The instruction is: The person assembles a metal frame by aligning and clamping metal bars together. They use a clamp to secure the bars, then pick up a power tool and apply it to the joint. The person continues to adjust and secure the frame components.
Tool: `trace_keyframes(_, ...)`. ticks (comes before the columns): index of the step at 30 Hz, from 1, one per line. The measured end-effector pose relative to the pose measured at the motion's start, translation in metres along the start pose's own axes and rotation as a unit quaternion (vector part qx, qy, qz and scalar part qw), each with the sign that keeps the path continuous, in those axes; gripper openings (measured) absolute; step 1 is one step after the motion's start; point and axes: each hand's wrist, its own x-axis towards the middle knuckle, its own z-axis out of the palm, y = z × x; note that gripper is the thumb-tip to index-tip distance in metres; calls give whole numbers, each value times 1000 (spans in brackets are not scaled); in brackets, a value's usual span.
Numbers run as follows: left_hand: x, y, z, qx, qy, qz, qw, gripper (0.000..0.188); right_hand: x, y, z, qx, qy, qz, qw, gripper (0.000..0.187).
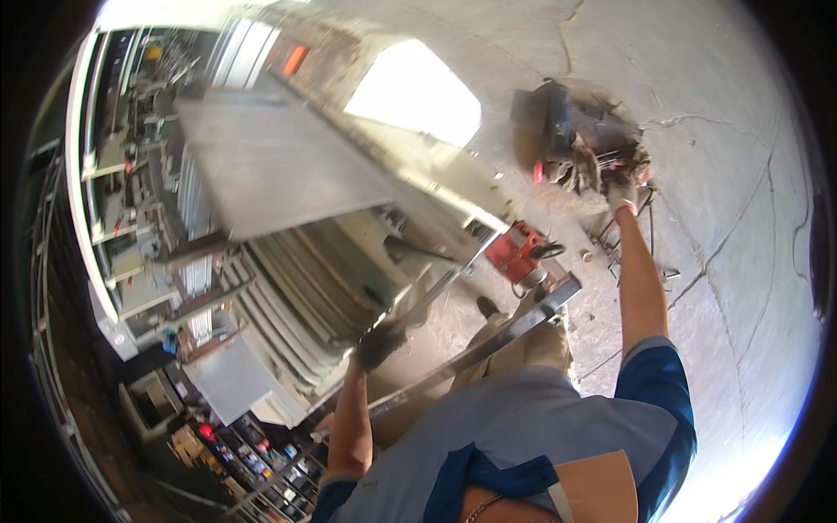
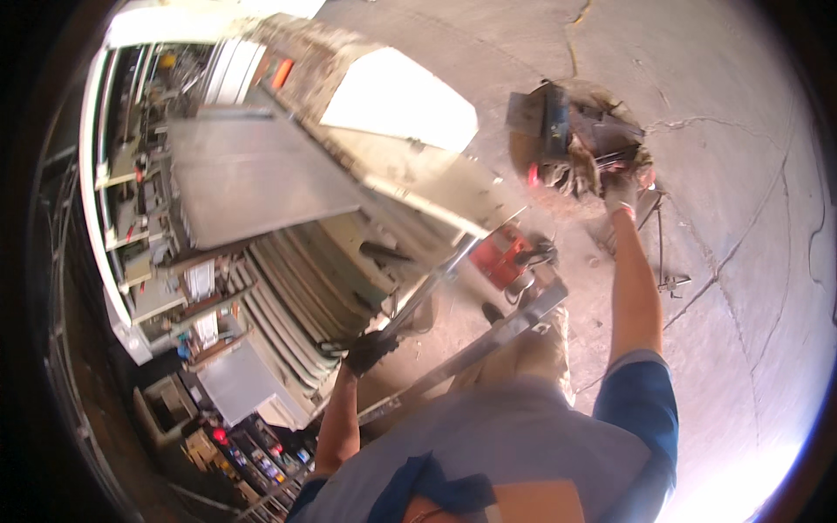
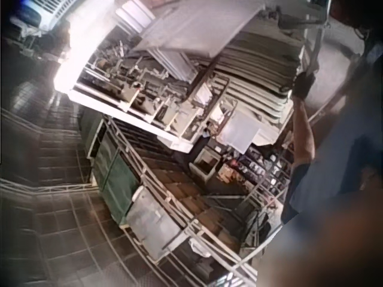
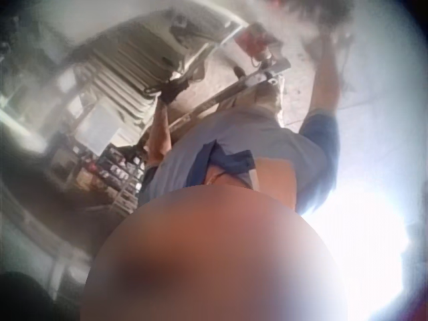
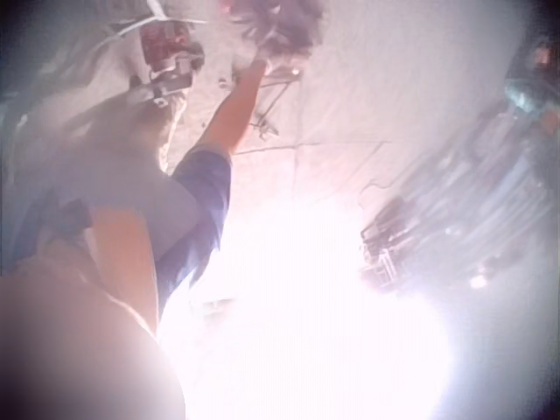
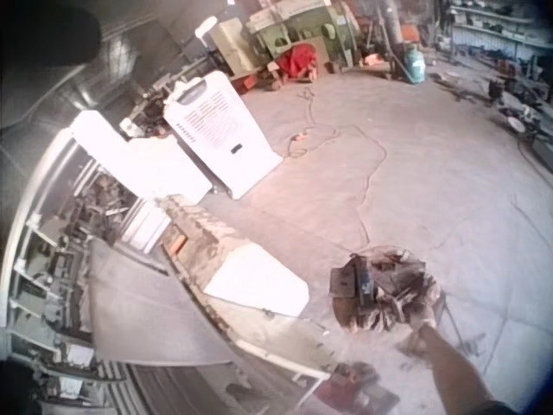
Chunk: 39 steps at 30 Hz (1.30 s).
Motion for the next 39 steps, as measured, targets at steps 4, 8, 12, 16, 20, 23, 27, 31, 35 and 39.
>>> trace_keyframes(4, 3, -18, 6, 1, -43, -31, 999, 32, -60, -55, -80, 486, -124, 138, 854, 38)
trace_keyframes(8, -5, -32, 14, -203, 57, 65, 975, 35, -146, -167, -173, 477, -31, 79, 875, 41)
trace_keyframes(12, -8, -37, 15, -289, 52, 64, 954, 44, -202, -259, -236, 462, -12, -41, 886, 37)
trace_keyframes(16, -7, -41, 13, -405, 21, 85, 910, 48, -248, -312, -238, 416, -47, -93, 903, 38)
trace_keyframes(20, -9, -42, 14, -348, 53, 68, 933, 51, -336, -349, -172, 174, -140, -309, 924, 31)
trace_keyframes(23, -11, -42, 15, -303, 69, 65, 948, 50, -420, -360, -143, 294, -295, -101, 903, 25)
trace_keyframes(27, -12, -38, 11, -326, 44, 58, 943, 46, -483, -365, -126, 341, -347, -12, 874, 21)
trace_keyframes(31, -10, -39, 9, -330, 28, 37, 943, 49, -502, -371, -131, 298, -277, -162, 899, 20)
trace_keyframes(35, -4, -46, 12, -351, 7, 41, 935, 47, -489, -391, -132, 214, -221, -323, 895, 22)
trace_keyframes(39, -10, -55, 19, -189, 134, 163, 959, 37, -445, -419, -109, -16, -162, -497, 852, 17)
